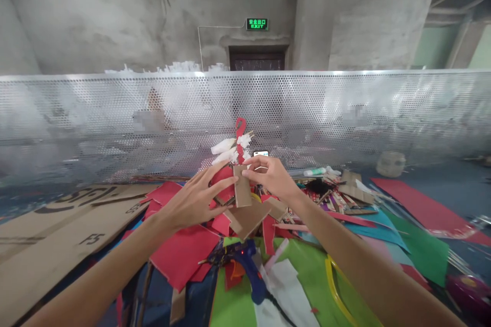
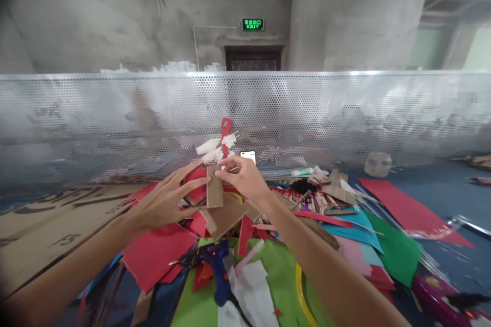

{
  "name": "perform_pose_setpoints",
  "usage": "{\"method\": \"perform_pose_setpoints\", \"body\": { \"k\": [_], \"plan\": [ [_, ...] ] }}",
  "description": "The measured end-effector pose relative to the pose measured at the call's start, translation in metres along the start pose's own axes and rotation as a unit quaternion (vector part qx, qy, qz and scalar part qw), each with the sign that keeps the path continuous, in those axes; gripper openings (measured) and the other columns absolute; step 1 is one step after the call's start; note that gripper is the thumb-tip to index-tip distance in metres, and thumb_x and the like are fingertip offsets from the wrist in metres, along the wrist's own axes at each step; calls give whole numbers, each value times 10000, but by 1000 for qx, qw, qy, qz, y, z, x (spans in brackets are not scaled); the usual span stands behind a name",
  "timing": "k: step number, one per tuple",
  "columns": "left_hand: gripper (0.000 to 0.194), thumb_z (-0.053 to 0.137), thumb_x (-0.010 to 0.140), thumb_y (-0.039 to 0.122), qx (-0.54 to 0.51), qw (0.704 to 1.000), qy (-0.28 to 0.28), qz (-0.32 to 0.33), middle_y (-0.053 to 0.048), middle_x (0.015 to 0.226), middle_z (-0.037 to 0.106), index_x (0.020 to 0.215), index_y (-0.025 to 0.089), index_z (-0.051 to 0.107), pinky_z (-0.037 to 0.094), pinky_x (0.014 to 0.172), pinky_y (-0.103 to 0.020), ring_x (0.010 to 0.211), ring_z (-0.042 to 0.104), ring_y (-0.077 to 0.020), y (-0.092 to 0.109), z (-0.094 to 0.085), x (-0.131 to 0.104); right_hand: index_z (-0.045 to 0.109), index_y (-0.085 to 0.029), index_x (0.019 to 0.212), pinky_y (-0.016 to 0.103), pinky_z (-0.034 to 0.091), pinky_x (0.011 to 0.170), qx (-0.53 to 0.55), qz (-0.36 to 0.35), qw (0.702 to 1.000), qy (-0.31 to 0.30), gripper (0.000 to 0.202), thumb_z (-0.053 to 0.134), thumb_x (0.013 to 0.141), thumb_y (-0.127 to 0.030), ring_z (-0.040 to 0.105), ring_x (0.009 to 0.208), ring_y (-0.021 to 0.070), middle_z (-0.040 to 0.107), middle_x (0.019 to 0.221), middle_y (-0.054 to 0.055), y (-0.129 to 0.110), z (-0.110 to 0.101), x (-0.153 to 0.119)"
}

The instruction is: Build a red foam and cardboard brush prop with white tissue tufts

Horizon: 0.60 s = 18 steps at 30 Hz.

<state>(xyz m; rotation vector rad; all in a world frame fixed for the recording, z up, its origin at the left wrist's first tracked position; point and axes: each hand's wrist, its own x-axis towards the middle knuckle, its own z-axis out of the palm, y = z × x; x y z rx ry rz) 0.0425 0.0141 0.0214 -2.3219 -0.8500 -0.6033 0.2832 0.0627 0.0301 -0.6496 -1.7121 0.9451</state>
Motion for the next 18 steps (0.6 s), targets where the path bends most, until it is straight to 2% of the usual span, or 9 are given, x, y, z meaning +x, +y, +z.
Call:
{"method": "perform_pose_setpoints", "body": {
  "k": [3, 6, 11, 18],
  "plan": [
    [586, 625, 912, 411, -10, 1000, -3, -7, -137, 1598, 268, 1447, 275, 426, 402, 1131, -500, 1434, 356, -324, -3, 0, 0, 673, -189, 950, 323, 587, 666, 50, 23, 998, -15, 336, 816, 696, -355, 660, 707, 165, 628, 772, -2, 2, 2, -1],
    [611, 651, 894, 372, -22, 1000, -3, -19, -125, 1602, 267, 1454, 285, 422, 402, 1136, -494, 1438, 351, -321, -4, 1, -1, 666, -192, 985, 337, 595, 681, 51, 26, 998, -28, 342, 806, 714, -345, 677, 718, 175, 656, 800, 12, 3, 3, -1],
    [568, 629, 908, 348, -31, 999, 1, -25, -113, 1617, 241, 1440, 283, 444, 401, 1141, -508, 1445, 339, -313, -5, 1, -2, 691, -180, 974, 325, 569, 723, -6, -14, 1000, 19, 278, 773, 742, -308, 686, 768, 178, 704, 863, 45, 0, 7, -3],
    [755, 644, 880, 285, -35, 999, 17, 4, -31, 1631, 250, 1534, 422, 293, 421, 1140, -534, 1447, 349, -313, -4, -3, -3, 725, -188, 983, 310, 558, 737, -9, -44, 998, 48, 269, 756, 753, -323, 684, 811, 181, 705, 875, 48, 4, 10, -2]
  ]
}}
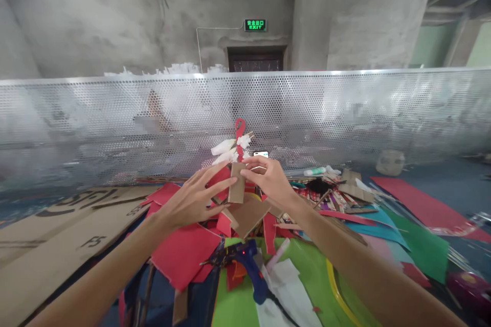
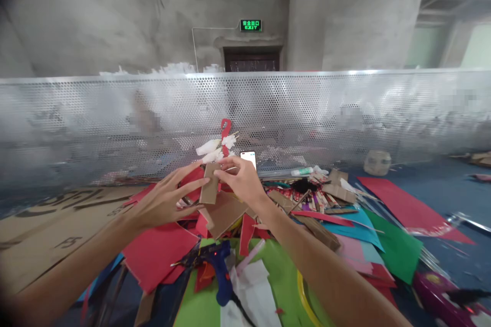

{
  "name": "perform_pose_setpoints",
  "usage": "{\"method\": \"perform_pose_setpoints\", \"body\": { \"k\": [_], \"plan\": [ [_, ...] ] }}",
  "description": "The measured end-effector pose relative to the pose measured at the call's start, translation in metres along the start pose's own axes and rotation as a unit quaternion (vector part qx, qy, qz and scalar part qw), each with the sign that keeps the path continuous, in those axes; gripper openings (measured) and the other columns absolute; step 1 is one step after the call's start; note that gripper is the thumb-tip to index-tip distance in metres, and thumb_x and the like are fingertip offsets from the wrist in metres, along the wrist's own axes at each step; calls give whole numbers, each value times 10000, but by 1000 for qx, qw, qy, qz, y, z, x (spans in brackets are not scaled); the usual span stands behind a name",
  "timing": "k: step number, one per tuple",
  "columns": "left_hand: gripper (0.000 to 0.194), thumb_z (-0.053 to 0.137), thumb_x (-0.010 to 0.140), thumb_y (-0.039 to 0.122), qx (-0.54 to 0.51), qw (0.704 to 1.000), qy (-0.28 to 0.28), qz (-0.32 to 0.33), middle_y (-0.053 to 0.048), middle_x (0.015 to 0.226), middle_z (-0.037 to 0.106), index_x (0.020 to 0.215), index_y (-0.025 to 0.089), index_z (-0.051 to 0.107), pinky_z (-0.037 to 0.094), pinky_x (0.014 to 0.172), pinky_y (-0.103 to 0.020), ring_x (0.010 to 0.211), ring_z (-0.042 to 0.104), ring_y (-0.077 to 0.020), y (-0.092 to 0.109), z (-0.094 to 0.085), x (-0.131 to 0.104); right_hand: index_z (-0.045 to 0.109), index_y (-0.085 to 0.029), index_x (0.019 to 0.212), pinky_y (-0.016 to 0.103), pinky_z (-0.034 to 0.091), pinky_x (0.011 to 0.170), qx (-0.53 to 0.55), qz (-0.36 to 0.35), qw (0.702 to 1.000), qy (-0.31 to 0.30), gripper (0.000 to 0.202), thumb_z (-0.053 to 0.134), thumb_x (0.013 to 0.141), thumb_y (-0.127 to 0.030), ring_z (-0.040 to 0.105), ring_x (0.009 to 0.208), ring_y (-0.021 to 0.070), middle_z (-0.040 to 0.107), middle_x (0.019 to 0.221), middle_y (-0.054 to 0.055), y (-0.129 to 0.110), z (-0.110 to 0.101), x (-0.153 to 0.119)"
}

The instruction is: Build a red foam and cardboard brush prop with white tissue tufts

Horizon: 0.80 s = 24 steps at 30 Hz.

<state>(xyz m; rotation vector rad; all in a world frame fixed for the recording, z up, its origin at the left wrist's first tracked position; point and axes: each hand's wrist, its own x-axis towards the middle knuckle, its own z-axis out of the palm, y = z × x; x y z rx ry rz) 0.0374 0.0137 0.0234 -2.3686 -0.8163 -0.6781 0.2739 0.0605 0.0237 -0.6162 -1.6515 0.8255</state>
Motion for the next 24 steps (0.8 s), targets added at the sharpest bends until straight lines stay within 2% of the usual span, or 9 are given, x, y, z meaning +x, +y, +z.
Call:
{"method": "perform_pose_setpoints", "body": {
  "k": [4, 11, 16, 18, 22, 24],
  "plan": [
    [795, 645, 871, 290, 18, 999, -13, 31, 6, 1635, 247, 1542, 452, 251, 433, 1135, -516, 1449, 355, -293, 0, -2, 2, 737, -185, 972, 301, 546, 704, -5, -3, 1000, -13, 265, 757, 743, -318, 677, 759, 170, 707, 858, 42, 1, -2, 1],
    [856, 685, 835, 325, 39, 999, -21, 23, 41, 1607, 305, 1528, 511, 219, 431, 1149, -486, 1457, 345, -257, -2, 1, 0, 723, -174, 978, 287, 541, 687, -11, 21, 999, -32, 282, 757, 738, -316, 681, 776, 167, 705, 939, 59, 0, -4, 2],
    [664, 649, 878, 287, 28, 999, -23, 33, -14, 1640, 237, 1484, 421, 414, 447, 1120, -533, 1448, 358, -321, -2, 1, 0, 707, -175, 1002, 302, 552, 766, -3, 28, 998, -51, 295, 760, 742, -304, 682, 860, 178, 703, 988, 67, 7, -6, 2],
    [654, 644, 869, 255, 22, 999, -31, 28, -10, 1646, 221, 1471, 409, 439, 445, 1119, -540, 1451, 348, -334, -2, 0, 0, 704, -178, 1006, 304, 550, 776, 1, 34, 998, -54, 297, 762, 741, -298, 677, 874, 180, 695, 973, 63, 9, -5, 2],
    [798, 651, 821, 229, 3, 999, -40, 18, 53, 1625, 265, 1494, 507, 323, 442, 1119, -540, 1453, 341, -324, -3, 0, 0, 692, -185, 998, 300, 549, 755, 5, 44, 997, -55, 293, 766, 732, -284, 672, 847, 175, 686, 946, 52, 8, -5, 1],
    [781, 643, 828, 235, 2, 999, -39, 15, 58, 1625, 265, 1492, 503, 333, 439, 1123, -534, 1445, 352, -326, -3, 0, 0, 688, -184, 1005, 301, 550, 760, 1, 47, 997, -56, 292, 761, 735, -271, 668, 848, 171, 682, 948, 51, 6, -6, 1]
  ]
}}
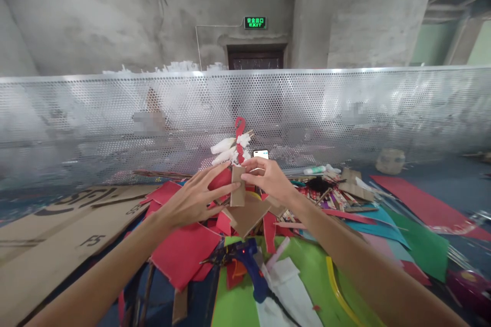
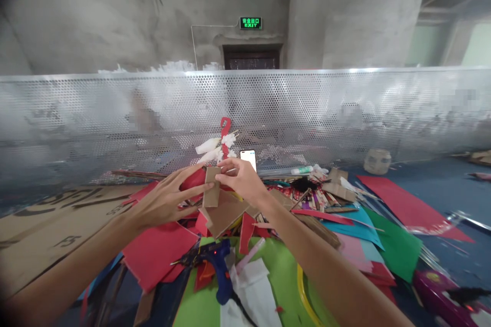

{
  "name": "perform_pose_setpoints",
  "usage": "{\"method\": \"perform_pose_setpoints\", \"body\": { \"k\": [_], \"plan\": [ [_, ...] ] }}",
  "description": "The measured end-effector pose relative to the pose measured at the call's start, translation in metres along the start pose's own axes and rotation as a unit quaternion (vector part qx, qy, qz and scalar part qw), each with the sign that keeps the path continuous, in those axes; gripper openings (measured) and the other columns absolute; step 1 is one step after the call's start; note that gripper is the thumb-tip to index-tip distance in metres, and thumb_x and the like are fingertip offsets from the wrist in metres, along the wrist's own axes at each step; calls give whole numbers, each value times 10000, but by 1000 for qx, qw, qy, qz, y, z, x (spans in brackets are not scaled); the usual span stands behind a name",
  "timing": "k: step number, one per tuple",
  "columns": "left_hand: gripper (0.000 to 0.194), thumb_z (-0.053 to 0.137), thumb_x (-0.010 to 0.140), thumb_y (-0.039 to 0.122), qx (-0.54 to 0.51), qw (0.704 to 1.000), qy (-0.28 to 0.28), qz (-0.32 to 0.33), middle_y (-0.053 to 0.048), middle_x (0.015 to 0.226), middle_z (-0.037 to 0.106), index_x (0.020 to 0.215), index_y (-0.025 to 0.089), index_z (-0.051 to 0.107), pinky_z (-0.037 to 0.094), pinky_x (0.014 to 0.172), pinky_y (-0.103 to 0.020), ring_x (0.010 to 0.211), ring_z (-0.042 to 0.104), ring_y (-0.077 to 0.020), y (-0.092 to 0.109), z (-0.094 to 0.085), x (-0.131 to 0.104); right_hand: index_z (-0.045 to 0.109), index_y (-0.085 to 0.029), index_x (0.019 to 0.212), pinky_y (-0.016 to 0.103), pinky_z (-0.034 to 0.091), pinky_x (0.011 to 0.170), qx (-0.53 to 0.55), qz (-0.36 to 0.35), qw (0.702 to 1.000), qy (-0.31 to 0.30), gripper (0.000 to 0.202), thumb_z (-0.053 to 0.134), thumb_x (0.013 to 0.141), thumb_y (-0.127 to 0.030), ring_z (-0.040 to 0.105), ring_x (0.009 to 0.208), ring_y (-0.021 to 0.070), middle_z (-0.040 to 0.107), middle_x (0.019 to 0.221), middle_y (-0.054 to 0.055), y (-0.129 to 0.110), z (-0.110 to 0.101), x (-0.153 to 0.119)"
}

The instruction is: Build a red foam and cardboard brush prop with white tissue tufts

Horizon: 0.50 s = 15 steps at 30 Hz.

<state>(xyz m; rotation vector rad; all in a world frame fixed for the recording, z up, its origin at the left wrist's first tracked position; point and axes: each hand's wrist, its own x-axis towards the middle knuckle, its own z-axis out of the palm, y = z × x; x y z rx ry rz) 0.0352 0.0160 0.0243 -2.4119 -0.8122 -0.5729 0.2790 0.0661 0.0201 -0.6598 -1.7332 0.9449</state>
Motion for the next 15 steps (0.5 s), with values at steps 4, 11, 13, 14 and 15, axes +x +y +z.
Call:
{"method": "perform_pose_setpoints", "body": {
  "k": [4, 11, 13, 14, 15],
  "plan": [
    [611, 621, 885, 276, 8, 1000, 2, 2, 19, 1634, 254, 1454, 427, 457, 439, 1123, -524, 1440, 365, -325, 0, -1, 0, 679, -190, 1042, 296, 559, 744, 3, 5, 1000, -15, 308, 751, 756, -274, 654, 795, 149, 651, 904, 25, -1, 1, -1],
    [632, 613, 896, 247, -9, 1000, 3, 0, 0, 1649, 191, 1472, 424, 425, 424, 1139, -528, 1445, 355, -312, -1, -3, 0, 645, -189, 984, 316, 597, 703, 81, 36, 996, -1, 357, 810, 704, -337, 673, 714, 157, 658, 792, -4, -2, 8, -4],
    [667, 633, 881, 243, -14, 1000, 0, 2, 7, 1650, 192, 1478, 440, 407, 433, 1128, -541, 1444, 355, -324, -2, -3, -1, 647, -190, 960, 318, 601, 697, 85, 42, 996, 4, 360, 825, 689, -345, 678, 710, 162, 672, 776, -1, -2, 9, -4],
    [684, 644, 871, 244, -16, 1000, 0, 0, 11, 1649, 198, 1479, 446, 403, 438, 1124, -546, 1443, 357, -332, -2, -3, -1, 650, -191, 951, 318, 603, 699, 87, 44, 995, 5, 355, 829, 686, -345, 680, 713, 164, 677, 774, 0, -2, 10, -4],
    [694, 652, 864, 248, -17, 1000, 0, -1, 12, 1649, 200, 1480, 446, 402, 440, 1121, -549, 1442, 358, -339, -3, -3, -1, 653, -192, 945, 318, 605, 702, 90, 46, 995, 7, 347, 829, 686, -342, 682, 715, 164, 682, 775, 2, -1, 10, -4]
  ]
}}
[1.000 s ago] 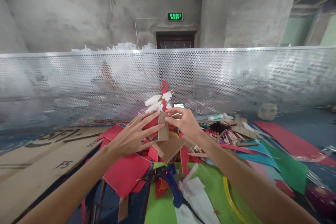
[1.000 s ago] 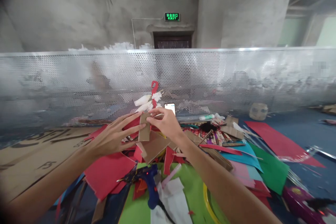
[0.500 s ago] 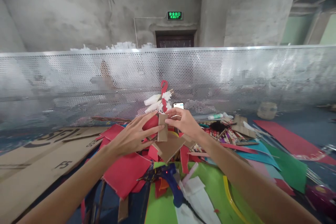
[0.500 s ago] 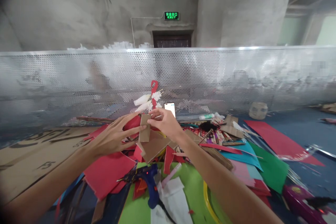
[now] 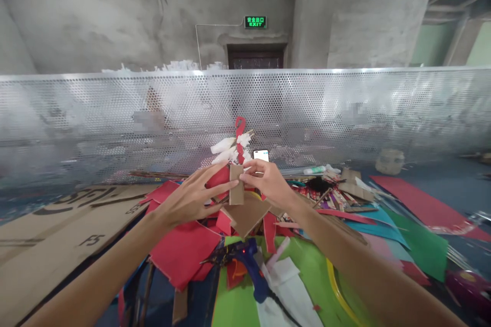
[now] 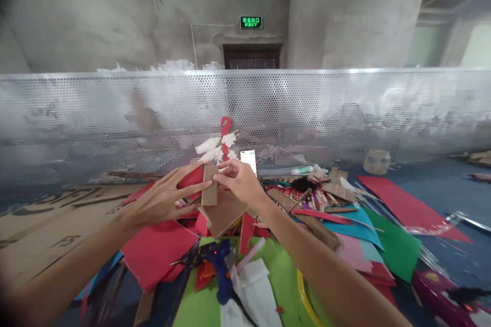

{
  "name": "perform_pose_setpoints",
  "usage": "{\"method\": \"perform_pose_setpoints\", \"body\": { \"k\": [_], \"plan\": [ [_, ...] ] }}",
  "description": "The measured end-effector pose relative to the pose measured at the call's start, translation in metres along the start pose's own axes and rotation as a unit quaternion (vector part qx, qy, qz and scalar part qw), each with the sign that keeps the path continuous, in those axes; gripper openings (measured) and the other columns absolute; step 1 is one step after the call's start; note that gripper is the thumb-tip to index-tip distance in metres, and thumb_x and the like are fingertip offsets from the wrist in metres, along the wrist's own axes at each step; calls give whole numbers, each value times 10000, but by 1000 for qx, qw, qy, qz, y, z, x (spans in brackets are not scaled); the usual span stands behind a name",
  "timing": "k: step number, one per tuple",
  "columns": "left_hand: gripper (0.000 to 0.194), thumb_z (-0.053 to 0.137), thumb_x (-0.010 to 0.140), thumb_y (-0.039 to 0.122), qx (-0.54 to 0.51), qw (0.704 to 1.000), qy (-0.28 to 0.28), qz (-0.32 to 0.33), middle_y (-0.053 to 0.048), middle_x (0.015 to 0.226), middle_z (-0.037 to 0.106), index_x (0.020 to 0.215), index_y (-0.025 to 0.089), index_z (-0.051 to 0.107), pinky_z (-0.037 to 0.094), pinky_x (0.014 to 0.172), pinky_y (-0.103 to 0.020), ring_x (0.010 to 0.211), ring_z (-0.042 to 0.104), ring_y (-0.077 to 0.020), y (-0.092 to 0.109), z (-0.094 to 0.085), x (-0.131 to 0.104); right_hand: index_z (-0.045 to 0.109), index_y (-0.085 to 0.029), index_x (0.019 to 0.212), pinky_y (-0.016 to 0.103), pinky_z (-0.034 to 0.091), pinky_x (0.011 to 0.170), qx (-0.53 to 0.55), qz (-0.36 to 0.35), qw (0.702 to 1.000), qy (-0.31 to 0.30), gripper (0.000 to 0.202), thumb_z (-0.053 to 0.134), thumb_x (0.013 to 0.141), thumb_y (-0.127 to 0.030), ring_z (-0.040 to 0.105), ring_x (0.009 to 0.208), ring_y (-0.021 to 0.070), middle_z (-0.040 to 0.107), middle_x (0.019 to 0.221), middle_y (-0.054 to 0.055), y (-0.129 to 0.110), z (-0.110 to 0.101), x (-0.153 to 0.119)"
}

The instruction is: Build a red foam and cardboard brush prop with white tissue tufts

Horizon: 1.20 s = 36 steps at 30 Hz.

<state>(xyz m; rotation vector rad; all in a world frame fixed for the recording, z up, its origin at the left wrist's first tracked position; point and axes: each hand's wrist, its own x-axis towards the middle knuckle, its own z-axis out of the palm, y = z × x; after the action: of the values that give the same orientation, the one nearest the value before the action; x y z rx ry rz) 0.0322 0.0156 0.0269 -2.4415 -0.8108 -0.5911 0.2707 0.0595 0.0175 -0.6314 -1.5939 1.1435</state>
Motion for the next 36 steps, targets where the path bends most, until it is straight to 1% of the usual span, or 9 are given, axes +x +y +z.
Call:
{"method": "perform_pose_setpoints", "body": {
  "k": [4, 8, 11, 14, 18, 22, 25, 29, 36],
  "plan": [
    [691, 642, 881, 272, 1, 1000, 5, 3, 17, 1651, 198, 1496, 444, 377, 447, 1115, -552, 1442, 363, -332, -1, 0, 0, 663, -184, 930, 323, 614, 713, 23, 15, 1000, 7, 321, 828, 686, -312, 683, 711, 158, 690, 785, 6, 1, 1, 1],
    [750, 628, 868, 275, -1, 1000, 7, -11, 94, 1623, 255, 1499, 515, 303, 436, 1146, -500, 1452, 357, -278, -1, -2, 0, 685, -179, 938, 332, 617, 758, 44, 24, 999, 2, 337, 845, 667, -301, 693, 758, 161, 707, 824, 17, -1, 2, 0],
    [748, 639, 847, 283, -1, 1000, 12, -7, 108, 1631, 222, 1493, 501, 331, 431, 1153, -468, 1443, 376, -286, -2, -1, 0, 697, -175, 948, 344, 613, 794, 58, 29, 998, -4, 363, 857, 651, -309, 700, 786, 164, 719, 846, 23, -1, 3, -1],
    [691, 630, 871, 278, 2, 1000, 15, -6, 78, 1644, 200, 1488, 459, 375, 421, 1158, -465, 1451, 363, -288, -1, -1, -1, 697, -166, 943, 351, 611, 807, 85, 40, 996, 2, 387, 868, 627, -310, 705, 777, 161, 726, 832, 24, 2, 3, 0],
    [566, 612, 925, 308, 17, 1000, 4, 0, -35, 1640, 245, 1469, 337, 458, 427, 1136, -509, 1460, 335, -324, 0, -1, -1, 694, -154, 915, 356, 615, 811, 102, 52, 993, 21, 378, 873, 609, -286, 711, 747, 156, 728, 794, 22, 3, 5, 0],
    [615, 619, 908, 300, 13, 1000, 13, -11, -3, 1601, 333, 1481, 402, 420, 458, 1119, -497, 1447, 357, -314, -2, -1, -1, 704, -155, 907, 365, 628, 790, 86, 54, 994, 41, 332, 851, 637, -281, 718, 736, 169, 727, 762, 22, 3, 9, -2],
    [633, 632, 899, 294, 14, 999, 25, -15, -28, 1622, 287, 1486, 397, 418, 469, 1104, -488, 1431, 385, -319, -6, 2, -3, 721, -172, 908, 366, 638, 759, 63, 40, 996, 49, 298, 834, 656, -284, 722, 741, 189, 729, 762, 27, 7, 12, -1],
    [591, 659, 888, 325, 20, 999, 41, -22, -72, 1627, 269, 1451, 361, 484, 490, 1069, -482, 1411, 415, -331, -13, 8, -7, 735, -203, 932, 361, 638, 738, 28, 1, 998, 48, 274, 805, 688, -306, 724, 770, 209, 740, 801, 35, 14, 14, 0],
    [623, 676, 881, 298, 16, 998, 54, -15, -65, 1633, 251, 1457, 385, 455, 469, 1087, -491, 1410, 416, -315, -15, 12, -10, 736, -194, 896, 361, 626, 722, 20, -7, 998, 66, 241, 790, 688, -303, 728, 759, 222, 748, 796, 45, 15, 17, -1]
  ]
}}
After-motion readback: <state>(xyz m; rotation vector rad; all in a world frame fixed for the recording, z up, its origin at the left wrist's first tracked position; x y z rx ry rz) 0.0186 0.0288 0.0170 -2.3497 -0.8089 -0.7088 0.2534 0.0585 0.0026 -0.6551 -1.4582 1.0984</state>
